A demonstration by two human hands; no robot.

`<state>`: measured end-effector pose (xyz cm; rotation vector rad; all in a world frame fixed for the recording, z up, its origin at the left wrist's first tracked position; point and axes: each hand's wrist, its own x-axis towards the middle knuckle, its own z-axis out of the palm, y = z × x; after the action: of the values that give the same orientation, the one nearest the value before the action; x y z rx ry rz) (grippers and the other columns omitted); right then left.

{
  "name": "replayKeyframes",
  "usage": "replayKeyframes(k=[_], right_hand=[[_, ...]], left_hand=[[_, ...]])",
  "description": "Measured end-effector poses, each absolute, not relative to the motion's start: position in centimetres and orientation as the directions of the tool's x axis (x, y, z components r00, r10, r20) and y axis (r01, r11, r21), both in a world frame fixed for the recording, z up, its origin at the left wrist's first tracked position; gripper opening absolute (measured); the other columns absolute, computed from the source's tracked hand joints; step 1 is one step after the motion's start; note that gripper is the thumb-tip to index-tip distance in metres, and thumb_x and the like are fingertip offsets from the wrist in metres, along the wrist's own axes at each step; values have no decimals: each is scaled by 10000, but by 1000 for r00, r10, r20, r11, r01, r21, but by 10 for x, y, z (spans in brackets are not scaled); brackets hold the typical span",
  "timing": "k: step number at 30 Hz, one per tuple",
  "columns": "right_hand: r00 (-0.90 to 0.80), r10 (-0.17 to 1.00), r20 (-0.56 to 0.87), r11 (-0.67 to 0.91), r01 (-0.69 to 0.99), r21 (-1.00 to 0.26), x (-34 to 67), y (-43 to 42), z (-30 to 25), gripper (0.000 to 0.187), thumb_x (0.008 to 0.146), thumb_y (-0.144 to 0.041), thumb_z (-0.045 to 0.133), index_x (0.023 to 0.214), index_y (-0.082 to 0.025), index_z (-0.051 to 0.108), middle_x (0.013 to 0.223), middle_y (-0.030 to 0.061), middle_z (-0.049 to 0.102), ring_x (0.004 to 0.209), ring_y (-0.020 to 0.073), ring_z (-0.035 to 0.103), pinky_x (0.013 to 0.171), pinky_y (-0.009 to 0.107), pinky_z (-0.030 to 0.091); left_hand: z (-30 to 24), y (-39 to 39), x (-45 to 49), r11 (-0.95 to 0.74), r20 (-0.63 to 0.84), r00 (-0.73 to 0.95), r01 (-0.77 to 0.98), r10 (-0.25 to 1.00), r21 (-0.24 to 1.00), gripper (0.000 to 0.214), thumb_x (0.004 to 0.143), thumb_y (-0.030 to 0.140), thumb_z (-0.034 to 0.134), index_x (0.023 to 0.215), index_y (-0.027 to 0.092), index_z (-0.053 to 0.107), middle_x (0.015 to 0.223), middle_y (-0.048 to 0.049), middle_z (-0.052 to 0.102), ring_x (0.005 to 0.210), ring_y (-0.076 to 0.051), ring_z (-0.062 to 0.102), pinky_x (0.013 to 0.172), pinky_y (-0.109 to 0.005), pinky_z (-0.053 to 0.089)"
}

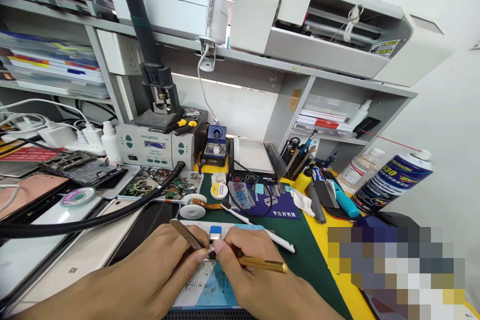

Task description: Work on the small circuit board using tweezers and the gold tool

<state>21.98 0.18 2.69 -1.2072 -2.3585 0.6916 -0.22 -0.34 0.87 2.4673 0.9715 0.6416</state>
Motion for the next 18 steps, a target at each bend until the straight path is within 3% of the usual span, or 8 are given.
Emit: replayKeyframes(k=[18], right_hand=[[-547, 827, 128, 513, 643, -568, 219, 3, 30, 398, 1080, -364, 360, 719, -209, 424, 660, -25, 490, 625, 147, 477, 624, 268, 383]], left_hand=[[8, -2, -3, -708, 318, 656, 495, 685, 504, 216, 1049, 241, 316, 1075, 196, 525, 1039, -83, 691, 952, -256, 682, 872, -433, 552]])
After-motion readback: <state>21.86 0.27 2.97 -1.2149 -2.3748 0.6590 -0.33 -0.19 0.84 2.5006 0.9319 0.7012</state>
